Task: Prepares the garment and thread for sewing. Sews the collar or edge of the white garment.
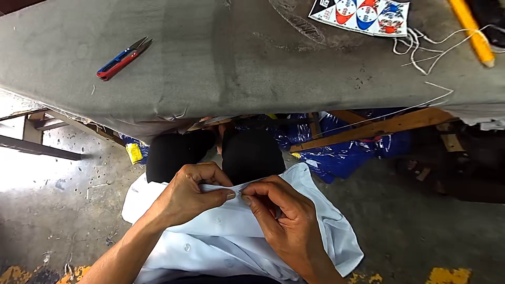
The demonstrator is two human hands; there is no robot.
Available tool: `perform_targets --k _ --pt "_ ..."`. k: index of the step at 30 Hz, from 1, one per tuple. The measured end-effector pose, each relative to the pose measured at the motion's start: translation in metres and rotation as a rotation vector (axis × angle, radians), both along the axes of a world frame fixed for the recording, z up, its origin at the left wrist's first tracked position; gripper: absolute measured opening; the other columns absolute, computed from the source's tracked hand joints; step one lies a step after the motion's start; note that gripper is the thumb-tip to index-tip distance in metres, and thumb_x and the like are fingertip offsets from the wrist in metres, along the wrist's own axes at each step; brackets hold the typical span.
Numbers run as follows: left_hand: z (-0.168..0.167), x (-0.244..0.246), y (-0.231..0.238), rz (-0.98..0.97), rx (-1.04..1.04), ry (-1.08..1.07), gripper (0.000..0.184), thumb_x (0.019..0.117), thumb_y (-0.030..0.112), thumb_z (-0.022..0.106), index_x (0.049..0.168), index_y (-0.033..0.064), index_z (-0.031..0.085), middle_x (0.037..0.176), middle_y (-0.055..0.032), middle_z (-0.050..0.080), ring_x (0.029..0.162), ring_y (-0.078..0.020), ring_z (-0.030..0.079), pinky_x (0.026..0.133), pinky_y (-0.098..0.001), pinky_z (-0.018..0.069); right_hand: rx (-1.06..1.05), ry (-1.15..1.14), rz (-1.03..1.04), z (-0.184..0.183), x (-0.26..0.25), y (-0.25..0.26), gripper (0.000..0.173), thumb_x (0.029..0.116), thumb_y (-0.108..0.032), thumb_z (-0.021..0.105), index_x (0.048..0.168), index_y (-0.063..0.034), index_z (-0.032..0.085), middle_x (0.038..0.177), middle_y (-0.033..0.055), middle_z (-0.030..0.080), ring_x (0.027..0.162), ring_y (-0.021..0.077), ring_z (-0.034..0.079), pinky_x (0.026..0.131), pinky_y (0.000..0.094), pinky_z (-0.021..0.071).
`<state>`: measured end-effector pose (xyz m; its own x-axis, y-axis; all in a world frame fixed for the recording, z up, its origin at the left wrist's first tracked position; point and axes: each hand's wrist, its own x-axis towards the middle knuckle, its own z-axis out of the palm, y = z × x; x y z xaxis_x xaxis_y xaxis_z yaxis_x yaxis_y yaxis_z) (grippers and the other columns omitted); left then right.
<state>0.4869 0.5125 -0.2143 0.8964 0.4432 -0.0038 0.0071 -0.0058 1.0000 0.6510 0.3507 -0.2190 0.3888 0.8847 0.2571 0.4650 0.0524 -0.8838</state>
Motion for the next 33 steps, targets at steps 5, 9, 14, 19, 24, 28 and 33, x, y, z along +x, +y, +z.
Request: perform_targets --k 5,9,14,19,24,28,33 --pt "0.0000 -0.0008 -0.0001 -0.002 0.001 -0.001 0.009 0.0922 0.010 0.075 0.096 0.0023 0.073 0.087 0.0000 0.068 0.074 -0.0031 0.062 0.067 -0.0179 0.0529 -0.006 -0.012 0.000 0.0000 -0.0008 -0.0002 0.012 0.0971 -0.013 0.066 0.098 -0.0045 0.074 0.089 0.0015 0.066 0.075 -0.0006 0.059 0.061 0.0112 0.0491" --pt "0.0009 -0.0010 -0.0001 0.003 0.018 0.009 0.010 0.0917 0.011 0.076 0.095 0.0031 0.072 0.086 0.0006 0.067 0.074 -0.0028 0.061 0.067 -0.0176 0.0521 -0.017 -0.027 0.011 0.0006 -0.0005 -0.0003 0.013 0.0972 -0.013 0.064 0.098 -0.0050 0.074 0.089 0.0012 0.065 0.074 -0.0013 0.058 0.060 0.0106 0.0480" --pt "0.0012 -0.0006 0.0001 0.005 0.023 0.021 0.011 0.0913 0.012 0.077 0.094 0.0032 0.070 0.085 0.0006 0.066 0.073 -0.0033 0.061 0.065 -0.0175 0.0517 -0.009 -0.022 0.010 0.0003 -0.0006 -0.0006 0.012 0.0971 -0.013 0.065 0.098 -0.0050 0.074 0.090 0.0011 0.066 0.074 -0.0009 0.059 0.061 0.0110 0.0486" --pt "0.0050 -0.0034 0.0006 0.007 0.077 0.077 0.012 0.0927 0.015 0.076 0.097 0.0041 0.076 0.087 0.0012 0.068 0.074 -0.0011 0.061 0.065 -0.0157 0.0512 -0.004 -0.031 0.007 -0.0011 -0.0008 -0.0002 0.012 0.0976 -0.013 0.065 0.097 -0.0050 0.074 0.090 0.0015 0.066 0.075 -0.0009 0.059 0.061 0.0108 0.0482" --pt "0.0066 -0.0038 -0.0006 0.020 0.147 0.067 0.011 0.0938 0.015 0.074 0.094 0.0040 0.076 0.088 0.0004 0.067 0.082 -0.0026 0.061 0.071 -0.0166 0.0516 -0.008 -0.036 0.012 -0.0014 -0.0012 0.0006 0.013 0.0975 -0.014 0.065 0.097 -0.0054 0.074 0.089 0.0013 0.065 0.074 -0.0012 0.058 0.061 0.0106 0.0479" --pt "0.0065 -0.0028 -0.0022 0.035 0.154 0.062 0.009 0.0925 0.014 0.075 0.094 0.0046 0.076 0.089 0.0005 0.067 0.081 -0.0025 0.061 0.070 -0.0163 0.0515 0.000 -0.039 0.018 -0.0015 -0.0006 0.0008 0.012 0.0970 -0.013 0.065 0.097 -0.0053 0.074 0.089 0.0015 0.066 0.075 -0.0003 0.059 0.061 0.0117 0.0483" --pt "0.0069 -0.0023 -0.0027 0.040 0.147 0.070 0.009 0.0918 0.014 0.076 0.093 0.0052 0.076 0.088 0.0009 0.067 0.079 -0.0022 0.060 0.068 -0.0161 0.0505 0.000 -0.041 0.017 -0.0008 -0.0003 0.0011 0.012 0.0966 -0.012 0.064 0.097 -0.0055 0.074 0.089 0.0012 0.065 0.075 -0.0008 0.059 0.061 0.0109 0.0485"
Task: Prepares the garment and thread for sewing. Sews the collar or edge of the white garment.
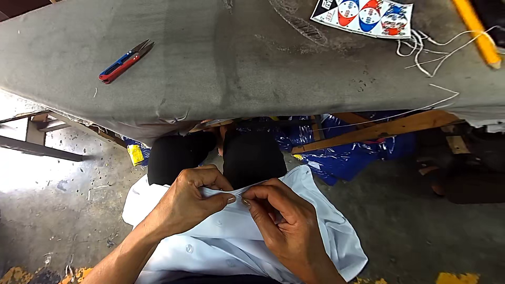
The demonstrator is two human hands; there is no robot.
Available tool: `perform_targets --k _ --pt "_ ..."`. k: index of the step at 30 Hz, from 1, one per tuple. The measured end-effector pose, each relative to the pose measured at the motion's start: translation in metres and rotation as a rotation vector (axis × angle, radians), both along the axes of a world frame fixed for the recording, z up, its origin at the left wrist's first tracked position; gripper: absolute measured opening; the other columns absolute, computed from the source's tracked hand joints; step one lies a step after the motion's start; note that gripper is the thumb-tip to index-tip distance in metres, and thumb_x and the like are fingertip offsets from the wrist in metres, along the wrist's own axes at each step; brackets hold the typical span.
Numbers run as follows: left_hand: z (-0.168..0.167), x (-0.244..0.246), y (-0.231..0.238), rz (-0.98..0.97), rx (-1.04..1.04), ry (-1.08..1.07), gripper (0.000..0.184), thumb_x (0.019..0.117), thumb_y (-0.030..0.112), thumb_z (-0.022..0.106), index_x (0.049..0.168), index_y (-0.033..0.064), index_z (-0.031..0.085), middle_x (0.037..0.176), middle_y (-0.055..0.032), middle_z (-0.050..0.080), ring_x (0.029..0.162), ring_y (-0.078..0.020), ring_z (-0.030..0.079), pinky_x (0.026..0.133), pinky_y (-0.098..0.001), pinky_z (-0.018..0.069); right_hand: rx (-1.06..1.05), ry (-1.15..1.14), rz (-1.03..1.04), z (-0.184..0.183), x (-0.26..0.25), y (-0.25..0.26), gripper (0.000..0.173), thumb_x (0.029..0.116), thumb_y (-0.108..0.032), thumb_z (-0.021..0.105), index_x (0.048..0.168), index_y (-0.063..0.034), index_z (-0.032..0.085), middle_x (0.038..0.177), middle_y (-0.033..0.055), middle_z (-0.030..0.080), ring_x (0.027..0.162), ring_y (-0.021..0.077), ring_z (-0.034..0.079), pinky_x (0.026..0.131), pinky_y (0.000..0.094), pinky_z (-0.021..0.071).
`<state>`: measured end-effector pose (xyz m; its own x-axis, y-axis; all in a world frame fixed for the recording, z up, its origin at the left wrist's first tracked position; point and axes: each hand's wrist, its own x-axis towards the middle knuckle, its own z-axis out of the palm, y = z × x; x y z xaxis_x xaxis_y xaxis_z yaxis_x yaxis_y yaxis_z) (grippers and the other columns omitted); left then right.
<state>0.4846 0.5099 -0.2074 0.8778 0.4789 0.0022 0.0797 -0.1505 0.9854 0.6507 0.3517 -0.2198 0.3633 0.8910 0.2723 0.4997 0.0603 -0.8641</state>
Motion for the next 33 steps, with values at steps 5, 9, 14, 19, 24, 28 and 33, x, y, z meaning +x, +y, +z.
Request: perform_targets --k 5,9,14,19,24,28,33 --pt "0.0002 -0.0001 0.0002 -0.001 -0.006 0.004 0.010 0.0919 0.016 0.076 0.093 0.0056 0.075 0.087 0.0014 0.067 0.077 -0.0021 0.060 0.067 -0.0161 0.0500 0.000 0.000 -0.009 0.0004 -0.0008 0.0001 0.012 0.0958 -0.012 0.064 0.097 -0.0056 0.074 0.088 0.0005 0.065 0.073 -0.0020 0.057 0.060 0.0102 0.0466" --pt "0.0012 -0.0003 0.0011 -0.007 -0.008 0.002 0.011 0.0916 0.016 0.077 0.092 0.0054 0.074 0.086 0.0016 0.066 0.076 -0.0020 0.059 0.066 -0.0158 0.0494 0.004 -0.001 -0.014 0.0001 -0.0024 0.0003 0.012 0.0964 -0.013 0.064 0.096 -0.0050 0.074 0.088 0.0009 0.065 0.074 -0.0019 0.057 0.060 0.0101 0.0469" --pt "0.0018 -0.0009 0.0005 0.000 -0.007 -0.008 0.012 0.0911 0.016 0.078 0.091 0.0051 0.073 0.085 0.0016 0.066 0.074 -0.0014 0.058 0.065 -0.0153 0.0485 0.000 -0.011 -0.016 0.0002 -0.0034 0.0005 0.012 0.0964 -0.013 0.065 0.096 -0.0051 0.074 0.088 0.0010 0.064 0.074 -0.0016 0.058 0.061 0.0101 0.0475" --pt "0.0024 -0.0014 0.0005 0.000 -0.005 -0.009 0.012 0.0911 0.016 0.078 0.091 0.0052 0.073 0.085 0.0016 0.065 0.074 -0.0013 0.058 0.065 -0.0153 0.0483 -0.002 -0.011 -0.008 0.0005 -0.0030 0.0005 0.012 0.0959 -0.012 0.064 0.097 -0.0054 0.074 0.087 0.0007 0.064 0.073 -0.0018 0.057 0.059 0.0102 0.0460" --pt "0.0035 -0.0028 0.0014 -0.004 -0.002 -0.007 0.013 0.0920 0.017 0.077 0.092 0.0053 0.073 0.086 0.0013 0.066 0.075 -0.0016 0.059 0.065 -0.0158 0.0493 0.015 0.016 -0.005 -0.0008 -0.0045 0.0016 0.012 0.0978 -0.013 0.066 0.098 -0.0046 0.073 0.090 0.0020 0.065 0.076 0.0003 0.060 0.063 0.0119 0.0505" --pt "0.0038 -0.0032 0.0009 -0.005 -0.011 -0.010 0.013 0.0920 0.018 0.077 0.092 0.0053 0.072 0.086 0.0015 0.066 0.074 -0.0017 0.059 0.064 -0.0158 0.0488 0.020 0.026 -0.003 -0.0015 -0.0046 0.0010 0.012 0.0980 -0.013 0.065 0.098 -0.0043 0.073 0.091 0.0021 0.065 0.077 0.0002 0.060 0.065 0.0118 0.0511" --pt "0.0035 -0.0025 0.0009 -0.020 -0.011 -0.004 0.015 0.0918 0.018 0.078 0.091 0.0054 0.071 0.085 0.0017 0.064 0.072 -0.0010 0.057 0.062 -0.0153 0.0466 0.029 0.041 0.012 -0.0023 -0.0032 -0.0004 0.012 0.0991 -0.014 0.065 0.098 -0.0050 0.072 0.092 0.0019 0.065 0.079 0.0007 0.061 0.066 0.0120 0.0515"
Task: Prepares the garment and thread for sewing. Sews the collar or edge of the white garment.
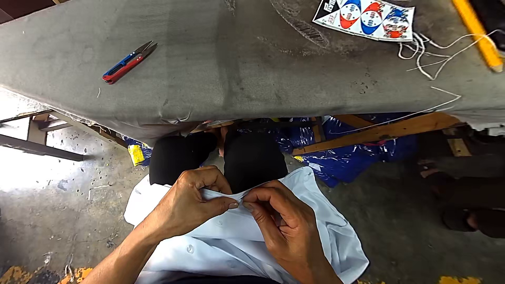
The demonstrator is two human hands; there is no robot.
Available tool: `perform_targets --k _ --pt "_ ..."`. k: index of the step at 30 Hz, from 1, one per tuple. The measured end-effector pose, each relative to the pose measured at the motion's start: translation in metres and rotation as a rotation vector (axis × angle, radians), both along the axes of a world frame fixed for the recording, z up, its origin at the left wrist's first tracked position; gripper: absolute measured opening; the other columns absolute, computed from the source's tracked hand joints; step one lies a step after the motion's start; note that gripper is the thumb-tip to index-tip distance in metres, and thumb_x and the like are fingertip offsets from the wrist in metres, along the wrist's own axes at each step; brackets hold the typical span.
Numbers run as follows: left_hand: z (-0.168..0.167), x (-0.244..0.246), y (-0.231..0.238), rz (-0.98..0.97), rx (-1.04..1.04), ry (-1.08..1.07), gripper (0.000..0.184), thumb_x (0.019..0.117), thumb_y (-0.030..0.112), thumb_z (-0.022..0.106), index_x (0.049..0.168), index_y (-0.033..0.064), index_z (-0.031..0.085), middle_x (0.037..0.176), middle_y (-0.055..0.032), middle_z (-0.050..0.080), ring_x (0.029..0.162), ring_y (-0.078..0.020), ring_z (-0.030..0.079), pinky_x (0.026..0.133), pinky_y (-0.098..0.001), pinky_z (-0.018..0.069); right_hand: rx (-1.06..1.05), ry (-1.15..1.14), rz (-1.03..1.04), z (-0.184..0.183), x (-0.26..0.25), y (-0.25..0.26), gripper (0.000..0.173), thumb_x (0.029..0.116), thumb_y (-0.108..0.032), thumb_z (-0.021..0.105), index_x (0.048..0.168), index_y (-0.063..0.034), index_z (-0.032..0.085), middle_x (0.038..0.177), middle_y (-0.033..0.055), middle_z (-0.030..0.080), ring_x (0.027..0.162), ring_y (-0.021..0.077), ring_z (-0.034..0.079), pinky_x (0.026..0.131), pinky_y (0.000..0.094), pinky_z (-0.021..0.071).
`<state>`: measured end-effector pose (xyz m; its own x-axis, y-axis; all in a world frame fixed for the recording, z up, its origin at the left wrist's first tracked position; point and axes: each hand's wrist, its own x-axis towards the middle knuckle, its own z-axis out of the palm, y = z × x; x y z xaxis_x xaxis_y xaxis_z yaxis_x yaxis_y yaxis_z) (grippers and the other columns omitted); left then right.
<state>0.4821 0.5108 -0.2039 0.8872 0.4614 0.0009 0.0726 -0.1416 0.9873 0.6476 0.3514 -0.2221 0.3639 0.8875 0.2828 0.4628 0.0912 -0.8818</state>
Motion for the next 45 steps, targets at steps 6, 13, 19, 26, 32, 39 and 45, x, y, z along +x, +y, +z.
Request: perform_targets --k 6,13,19,26,32,39,45 --pt "0.000 -0.001 -0.001 0.004 0.020 -0.008 0.015 0.0918 0.019 0.078 0.091 0.0053 0.071 0.085 0.0018 0.064 0.073 -0.0006 0.057 0.063 -0.0148 0.0464 0.009 0.002 0.004 0.000 0.000 0.000 0.012 0.0995 -0.013 0.064 0.098 -0.0047 0.072 0.092 0.0022 0.065 0.080 0.0008 0.061 0.067 0.0122 0.0517" --pt "0.001 -0.001 0.000 -0.022 0.000 -0.014 0.014 0.0924 0.019 0.077 0.093 0.0050 0.074 0.088 0.0015 0.065 0.077 -0.0010 0.058 0.066 -0.0149 0.0478 0.016 0.037 0.020 -0.001 0.000 0.000 0.012 0.1002 -0.013 0.063 0.098 -0.0052 0.071 0.093 0.0018 0.065 0.082 0.0015 0.061 0.069 0.0128 0.0521" --pt "-0.002 0.000 0.002 -0.076 -0.062 -0.033 0.014 0.0928 0.018 0.077 0.095 0.0041 0.074 0.088 0.0013 0.066 0.079 -0.0011 0.059 0.068 -0.0152 0.0492 0.019 0.078 0.067 0.000 0.003 -0.002 0.012 0.1011 -0.012 0.061 0.098 -0.0051 0.071 0.094 0.0018 0.065 0.084 0.0024 0.061 0.070 0.0137 0.0523" --pt "-0.005 0.000 0.003 -0.103 -0.108 -0.052 0.013 0.0927 0.016 0.077 0.095 0.0035 0.073 0.089 0.0013 0.066 0.079 -0.0012 0.059 0.068 -0.0155 0.0496 0.010 0.089 0.096 0.002 0.005 -0.003 0.012 0.1011 -0.012 0.061 0.099 -0.0049 0.070 0.096 0.0019 0.065 0.086 0.0028 0.062 0.072 0.0141 0.0528" --pt "-0.010 0.002 0.003 -0.125 -0.160 -0.101 0.012 0.0925 0.013 0.077 0.096 0.0025 0.072 0.089 0.0008 0.066 0.079 -0.0018 0.061 0.069 -0.0163 0.0509 0.019 0.156 0.100 0.004 0.005 -0.002 0.012 0.1008 -0.011 0.061 0.099 -0.0038 0.070 0.094 0.0023 0.064 0.083 0.0029 0.061 0.069 0.0141 0.0523" --pt "-0.013 0.003 -0.002 -0.103 -0.203 -0.144 0.011 0.0929 0.012 0.076 0.095 0.0023 0.071 0.089 0.0009 0.065 0.079 -0.0021 0.060 0.069 -0.0166 0.0511 0.016 0.178 0.079 0.005 0.002 -0.001 0.011 0.1000 -0.012 0.063 0.099 -0.0039 0.070 0.091 0.0009 0.060 0.080 0.0019 0.058 0.067 0.0128 0.0504" --pt "-0.015 0.005 -0.006 -0.096 -0.237 -0.192 0.010 0.0922 0.010 0.076 0.095 0.0020 0.071 0.091 0.0008 0.065 0.082 -0.0023 0.061 0.072 -0.0174 0.0521 0.026 0.275 0.104 0.007 0.003 0.000 0.009 0.0978 -0.010 0.066 0.098 -0.0022 0.070 0.089 0.0006 0.062 0.078 0.0011 0.059 0.066 0.0127 0.0511"
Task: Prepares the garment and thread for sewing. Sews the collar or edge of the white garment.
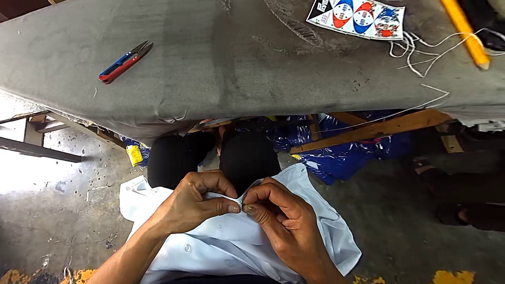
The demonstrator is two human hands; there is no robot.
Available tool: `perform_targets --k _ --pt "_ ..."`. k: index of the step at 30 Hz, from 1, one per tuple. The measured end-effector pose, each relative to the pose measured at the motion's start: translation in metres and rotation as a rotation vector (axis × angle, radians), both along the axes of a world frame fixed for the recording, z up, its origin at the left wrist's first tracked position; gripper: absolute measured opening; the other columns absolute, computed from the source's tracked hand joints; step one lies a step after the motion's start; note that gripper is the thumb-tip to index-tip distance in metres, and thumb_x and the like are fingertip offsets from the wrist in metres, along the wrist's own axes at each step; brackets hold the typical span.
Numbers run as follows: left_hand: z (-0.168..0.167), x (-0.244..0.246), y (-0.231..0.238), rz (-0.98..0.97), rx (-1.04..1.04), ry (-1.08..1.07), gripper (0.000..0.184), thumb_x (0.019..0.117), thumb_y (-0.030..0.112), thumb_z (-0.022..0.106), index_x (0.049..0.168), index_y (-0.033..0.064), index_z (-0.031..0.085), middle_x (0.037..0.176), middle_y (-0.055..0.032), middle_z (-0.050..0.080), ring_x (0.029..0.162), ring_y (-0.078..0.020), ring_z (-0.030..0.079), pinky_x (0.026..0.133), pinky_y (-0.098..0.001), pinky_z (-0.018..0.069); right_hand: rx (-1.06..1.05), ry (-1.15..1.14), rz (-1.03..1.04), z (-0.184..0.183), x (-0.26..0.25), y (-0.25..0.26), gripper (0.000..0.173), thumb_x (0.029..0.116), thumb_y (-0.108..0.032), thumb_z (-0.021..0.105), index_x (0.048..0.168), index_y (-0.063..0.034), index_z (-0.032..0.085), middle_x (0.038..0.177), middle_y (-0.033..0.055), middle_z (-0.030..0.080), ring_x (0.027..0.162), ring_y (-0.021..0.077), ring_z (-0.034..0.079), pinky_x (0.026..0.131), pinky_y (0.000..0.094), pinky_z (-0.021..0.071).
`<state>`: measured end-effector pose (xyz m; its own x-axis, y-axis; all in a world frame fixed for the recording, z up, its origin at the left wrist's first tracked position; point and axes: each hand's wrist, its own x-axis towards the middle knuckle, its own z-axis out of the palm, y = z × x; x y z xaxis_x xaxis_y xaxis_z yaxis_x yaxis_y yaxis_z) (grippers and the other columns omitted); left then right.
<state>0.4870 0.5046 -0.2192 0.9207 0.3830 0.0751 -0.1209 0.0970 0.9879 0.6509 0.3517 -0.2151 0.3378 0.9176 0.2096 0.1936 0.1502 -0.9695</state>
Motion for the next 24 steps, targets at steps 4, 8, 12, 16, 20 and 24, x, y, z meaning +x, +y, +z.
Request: perform_targets --k 4,8,12,16,20,24 --pt "-0.002 0.002 -0.002 -0.008 -0.043 -0.038 0.009 0.0923 0.009 0.076 0.096 0.0018 0.071 0.092 0.0008 0.065 0.083 -0.0027 0.062 0.073 -0.0180 0.0526 -0.013 0.298 0.123 0.003 0.008 0.007 0.017 0.0925 -0.006 0.073 0.107 -0.0037 0.064 0.081 -0.0038 0.065 0.067 0.0013 0.061 0.059 0.0157 0.0527" --pt "-0.001 0.001 -0.002 0.002 -0.064 -0.067 0.008 0.0924 0.008 0.075 0.096 0.0027 0.070 0.092 0.0014 0.066 0.083 -0.0023 0.062 0.073 -0.0179 0.0527 -0.018 0.359 0.221 0.006 0.017 0.017 0.019 0.0917 -0.006 0.075 0.106 -0.0046 0.062 0.080 -0.0023 0.066 0.067 0.0051 0.065 0.060 0.0193 0.0575" --pt "0.003 0.000 0.000 0.054 -0.026 -0.036 0.009 0.0908 0.007 0.077 0.094 0.0018 0.071 0.091 0.0003 0.067 0.082 -0.0032 0.063 0.073 -0.0191 0.0546 0.018 -0.270 0.010 0.022 0.020 0.013 0.020 0.0974 -0.023 0.072 0.107 -0.0059 0.074 0.101 0.0032 0.070 0.084 0.0046 0.065 0.071 0.0185 0.0559" --pt "0.005 0.002 -0.002 0.077 0.002 -0.027 0.009 0.0900 0.006 0.078 0.094 0.0004 0.072 0.091 -0.0013 0.068 0.084 -0.0053 0.065 0.076 -0.0209 0.0560 0.045 -0.416 0.006 0.031 0.010 0.011 0.016 0.1016 -0.016 0.065 0.103 -0.0049 0.076 0.103 0.0062 0.073 0.094 0.0067 0.070 0.080 0.0192 0.0594" --pt "0.007 0.001 -0.001 0.108 0.070 -0.006 0.010 0.0898 0.009 0.079 0.093 0.0009 0.073 0.090 -0.0011 0.067 0.084 -0.0049 0.064 0.076 -0.0203 0.0549 0.018 -0.404 0.034 0.030 0.009 0.013 0.016 0.1019 -0.016 0.064 0.102 -0.0042 0.076 0.104 0.0063 0.073 0.093 0.0057 0.070 0.079 0.0174 0.0586" --pt "0.011 -0.001 -0.003 0.141 0.148 0.032 0.011 0.0901 0.012 0.079 0.092 0.0015 0.074 0.089 -0.0010 0.068 0.085 -0.0047 0.063 0.076 -0.0199 0.0540 -0.011 -0.430 0.072 0.030 0.008 0.018 0.017 0.1031 -0.016 0.061 0.100 -0.0063 0.075 0.105 0.0049 0.071 0.098 0.0062 0.068 0.083 0.0185 0.0579"
